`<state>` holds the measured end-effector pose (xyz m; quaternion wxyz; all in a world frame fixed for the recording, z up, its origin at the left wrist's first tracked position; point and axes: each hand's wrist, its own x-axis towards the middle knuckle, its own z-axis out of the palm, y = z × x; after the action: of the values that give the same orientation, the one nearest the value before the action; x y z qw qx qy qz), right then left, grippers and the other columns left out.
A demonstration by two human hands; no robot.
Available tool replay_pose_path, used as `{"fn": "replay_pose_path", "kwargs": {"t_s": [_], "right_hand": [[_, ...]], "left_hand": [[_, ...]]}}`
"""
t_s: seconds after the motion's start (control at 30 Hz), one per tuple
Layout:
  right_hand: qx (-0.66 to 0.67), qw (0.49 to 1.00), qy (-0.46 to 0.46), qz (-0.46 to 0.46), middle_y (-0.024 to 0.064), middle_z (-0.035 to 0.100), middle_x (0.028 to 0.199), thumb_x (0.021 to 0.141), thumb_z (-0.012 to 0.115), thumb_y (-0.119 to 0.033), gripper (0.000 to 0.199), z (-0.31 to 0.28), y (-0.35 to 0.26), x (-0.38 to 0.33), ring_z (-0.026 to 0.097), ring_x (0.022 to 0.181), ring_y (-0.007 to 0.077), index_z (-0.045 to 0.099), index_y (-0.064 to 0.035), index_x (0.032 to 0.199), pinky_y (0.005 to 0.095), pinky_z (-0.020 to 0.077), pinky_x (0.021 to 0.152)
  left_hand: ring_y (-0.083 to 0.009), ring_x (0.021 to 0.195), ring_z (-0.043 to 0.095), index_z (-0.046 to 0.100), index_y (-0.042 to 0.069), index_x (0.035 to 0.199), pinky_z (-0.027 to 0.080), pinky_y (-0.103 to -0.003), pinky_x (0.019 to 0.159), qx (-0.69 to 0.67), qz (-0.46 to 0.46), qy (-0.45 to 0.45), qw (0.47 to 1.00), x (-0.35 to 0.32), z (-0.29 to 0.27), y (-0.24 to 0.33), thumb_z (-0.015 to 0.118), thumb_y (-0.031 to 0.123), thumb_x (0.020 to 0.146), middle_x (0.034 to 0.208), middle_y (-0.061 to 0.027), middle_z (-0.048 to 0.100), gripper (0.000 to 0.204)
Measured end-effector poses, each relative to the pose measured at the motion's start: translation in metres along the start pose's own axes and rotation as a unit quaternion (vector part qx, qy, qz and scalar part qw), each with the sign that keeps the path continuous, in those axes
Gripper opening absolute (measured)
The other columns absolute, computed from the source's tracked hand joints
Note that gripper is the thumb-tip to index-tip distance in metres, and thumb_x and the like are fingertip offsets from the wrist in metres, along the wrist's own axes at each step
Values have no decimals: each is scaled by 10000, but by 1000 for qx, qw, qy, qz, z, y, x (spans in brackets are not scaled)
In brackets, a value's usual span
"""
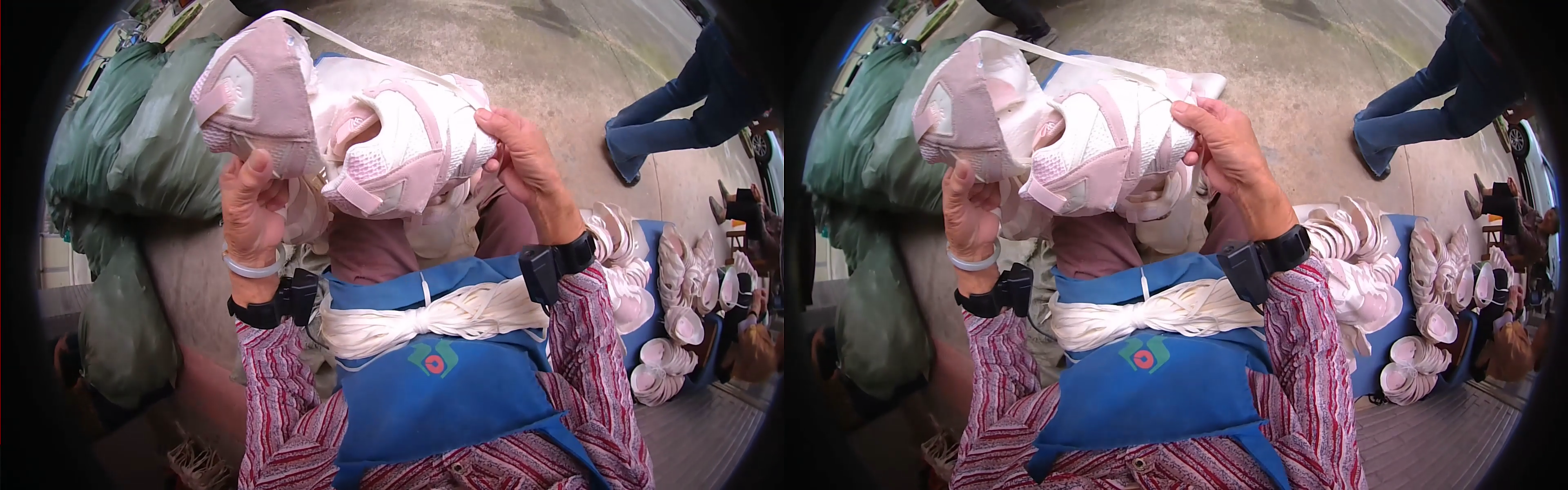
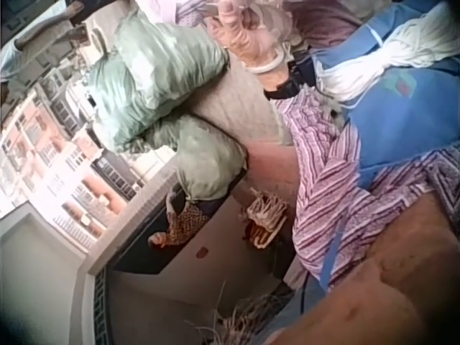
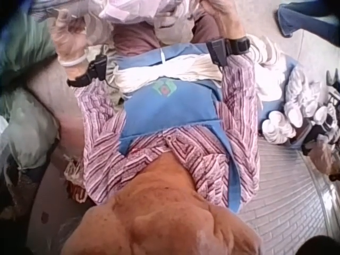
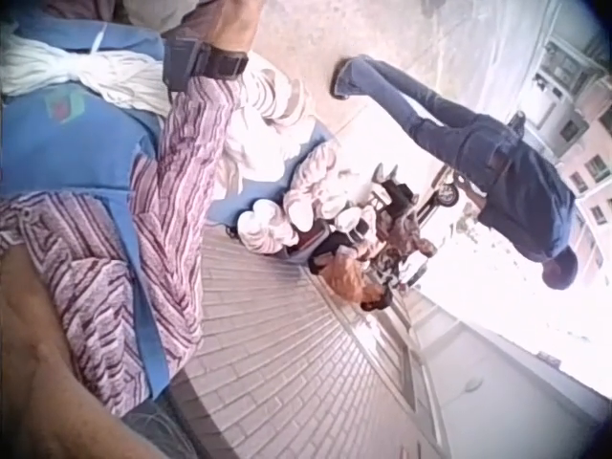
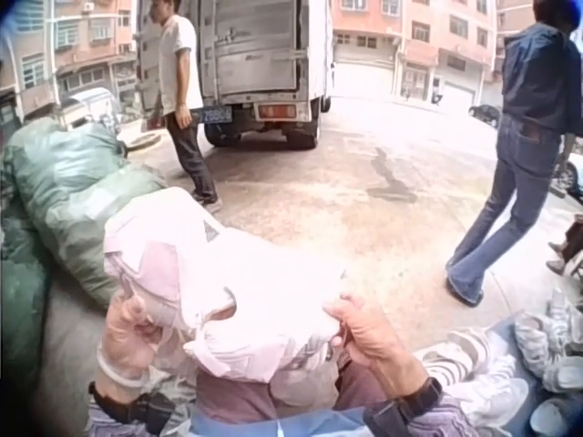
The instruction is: The recorder is lacing and bundling pairs of sneakers in a shoe manufacturing facility.
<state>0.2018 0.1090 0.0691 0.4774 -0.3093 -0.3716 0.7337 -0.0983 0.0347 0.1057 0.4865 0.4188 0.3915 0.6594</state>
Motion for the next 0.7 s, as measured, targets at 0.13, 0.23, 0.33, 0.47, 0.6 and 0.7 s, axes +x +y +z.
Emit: {"fn": "replay_pose_path", "kwargs": {"t_s": [0.13, 0.23, 0.33, 0.47, 0.6, 0.7], "right_hand": [[-426, 895, 128, -33, 157, 633, 875, 888, 446, -470, 534, -61, 62, 26, 605, 775, 248, 552, 33, 1030, 383, 476, 684], [-532, 835, 135, -21, 199, 628, 933, 891, 383, -530, 633, -83, 106, 37, 597, 860, 326, 539, 57, 1071, 440, 447, 767], [-313, 923, 130, 183, 142, 618, 868, 904, 356, -518, 575, -41, 101, 29, 600, 828, 210, 542, 5, 1058, 330, 499, 700], [-94, 968, 45, 228, 98, 605, 771, 931, 455, -360, 468, -46, 99, 26, 577, 532, 131, 486, 42, 1169, 223, 467, 444], [-187, 964, -56, 181, 29, 566, 663, 897, 536, -209, 304, -44, 100, 13, 447, 389, 57, 570, 29, 1084, 172, 335, 318], [-243, 954, -50, 168, 8, 567, 684, 903, 522, -212, 291, -55, 110, 8, 448, 424, 40, 581, 21, 1066, 165, 341, 349]], "left_hand": [[-11, 500, 294, 538, 96, 888, 214, -185, 432, 40, 32, -13, 999, -12, 16, 9, 698, 319, 785, 608, 95, 362, 294], [-14, 496, 275, 502, 106, 817, 201, -197, 434, 28, 45, -15, 998, -15, 5, 6, 677, 292, 810, 602, 94, 334, 256], [-19, 484, 256, 466, 138, 723, 184, -206, 434, 24, 55, -1, 998, -15, -5, 7, 660, 288, 827, 593, 96, 321, 266], [-19, 488, 256, 460, 148, 688, 179, -214, 437, 48, 67, 22, 996, -15, -39, 10, 652, 296, 835, 581, 101, 313, 283], [-21, 483, 257, 477, 153, 693, 195, -214, 440, 53, 89, 126, 987, -19, -93, 13, 659, 291, 831, 566, 102, 318, 267], [-16, 445, 242, 460, 126, 664, 198, -211, 408, 1, 140, 59, 988, -30, -104, 23, 698, 186, 804, 540, 94, 301, 283]]}}
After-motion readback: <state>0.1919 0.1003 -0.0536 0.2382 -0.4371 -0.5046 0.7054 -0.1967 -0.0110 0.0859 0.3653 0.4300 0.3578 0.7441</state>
